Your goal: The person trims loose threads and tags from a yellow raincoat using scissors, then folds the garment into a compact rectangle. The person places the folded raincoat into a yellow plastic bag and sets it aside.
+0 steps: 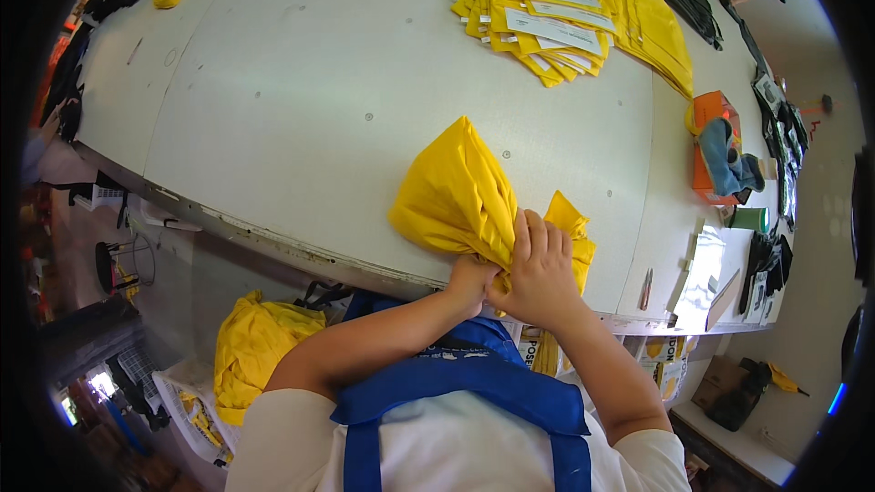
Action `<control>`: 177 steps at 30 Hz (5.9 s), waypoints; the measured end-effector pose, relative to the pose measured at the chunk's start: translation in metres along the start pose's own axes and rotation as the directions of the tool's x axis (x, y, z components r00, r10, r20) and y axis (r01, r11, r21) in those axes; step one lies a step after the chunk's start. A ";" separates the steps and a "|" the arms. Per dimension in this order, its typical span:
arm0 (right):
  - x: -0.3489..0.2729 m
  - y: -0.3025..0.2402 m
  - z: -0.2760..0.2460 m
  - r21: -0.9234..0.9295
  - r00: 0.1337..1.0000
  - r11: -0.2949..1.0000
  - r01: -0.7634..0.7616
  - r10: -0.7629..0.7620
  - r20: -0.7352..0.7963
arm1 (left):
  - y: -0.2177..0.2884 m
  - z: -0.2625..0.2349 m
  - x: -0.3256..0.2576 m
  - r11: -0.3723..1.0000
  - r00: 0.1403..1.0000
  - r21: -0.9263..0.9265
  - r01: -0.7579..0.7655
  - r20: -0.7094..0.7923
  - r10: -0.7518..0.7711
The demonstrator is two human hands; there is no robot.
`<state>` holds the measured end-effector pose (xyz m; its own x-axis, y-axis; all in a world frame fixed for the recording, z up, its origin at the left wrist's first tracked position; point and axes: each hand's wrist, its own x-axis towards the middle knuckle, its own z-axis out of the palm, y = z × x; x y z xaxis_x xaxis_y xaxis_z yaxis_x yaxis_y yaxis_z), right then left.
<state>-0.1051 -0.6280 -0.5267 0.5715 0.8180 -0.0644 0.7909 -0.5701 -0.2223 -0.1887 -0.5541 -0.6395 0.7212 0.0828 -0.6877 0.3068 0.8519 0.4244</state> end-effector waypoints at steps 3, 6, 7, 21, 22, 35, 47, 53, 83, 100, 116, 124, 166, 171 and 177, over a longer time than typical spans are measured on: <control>-0.011 0.010 0.013 -0.032 0.994 0.998 -0.055 0.057 0.094 | 0.009 -0.004 -0.009 0.982 0.971 -0.033 0.184 0.160 -0.177; -0.026 0.030 0.041 -0.106 0.969 0.981 -0.164 0.181 0.169 | 0.021 0.010 -0.024 0.966 0.962 0.177 0.190 0.163 -0.220; -0.026 0.033 0.049 -0.093 0.966 0.976 -0.196 0.209 0.153 | 0.019 0.010 -0.022 0.936 0.972 0.334 0.113 0.159 -0.175; -0.015 0.095 0.013 0.114 0.727 0.779 -0.616 0.508 0.461 | 0.251 0.067 0.212 0.573 0.852 0.682 -0.453 0.143 0.504; -0.012 0.098 0.012 0.154 0.707 0.752 -0.641 0.501 0.500 | 0.262 0.076 0.239 0.536 0.825 0.722 -0.437 0.086 0.558; -0.006 0.107 0.007 0.323 0.718 0.653 -0.685 0.528 0.453 | 0.278 0.073 0.312 0.431 0.651 0.821 -0.373 -0.100 0.753; 0.015 0.088 -0.032 0.499 0.853 0.693 -0.520 0.454 0.259 | 0.113 -0.111 -0.011 0.537 0.870 0.843 0.031 -0.287 0.401; 0.036 0.054 0.027 0.199 0.824 0.852 -0.484 0.368 0.430 | 0.107 -0.111 -0.084 -0.351 0.741 0.933 0.082 0.178 0.647; -0.008 0.026 0.031 0.269 0.828 0.816 -0.511 0.384 0.408 | 0.145 -0.058 -0.058 -0.572 0.620 0.703 -0.424 0.685 0.382; -0.006 -0.028 0.025 0.044 0.956 0.978 -0.206 0.191 0.223 | 0.155 -0.013 -0.006 -0.518 0.600 0.809 -0.276 0.567 0.565; 0.002 0.006 0.037 0.470 0.862 0.726 -0.502 0.464 0.205 | 0.128 -0.033 -0.062 -0.455 0.169 0.662 -0.595 0.657 0.735; 0.012 0.010 0.055 0.902 0.896 0.318 -0.291 0.423 0.139 | 0.104 -0.053 -0.016 0.262 0.556 0.784 -0.563 0.124 0.822; 0.048 0.053 0.096 0.836 0.950 0.541 -0.093 0.301 -0.089 | 0.102 -0.050 -0.010 0.991 0.827 0.107 0.076 0.549 -0.123; 0.060 -0.010 0.063 0.095 0.998 0.994 0.050 -0.053 0.029 | 0.095 -0.066 -0.004 0.978 0.815 0.165 0.125 0.545 -0.196; 0.078 -0.015 0.061 0.018 0.992 0.992 0.123 -0.122 -0.037 | 0.084 -0.074 -0.015 0.977 0.904 0.214 -0.003 0.418 -0.089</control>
<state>-0.0862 -0.5509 -0.5879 0.4787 0.8780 -0.0004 0.8510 -0.4642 -0.2456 -0.2200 -0.4454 -0.6371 0.8844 -0.2171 -0.4133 0.4306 0.7213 0.5425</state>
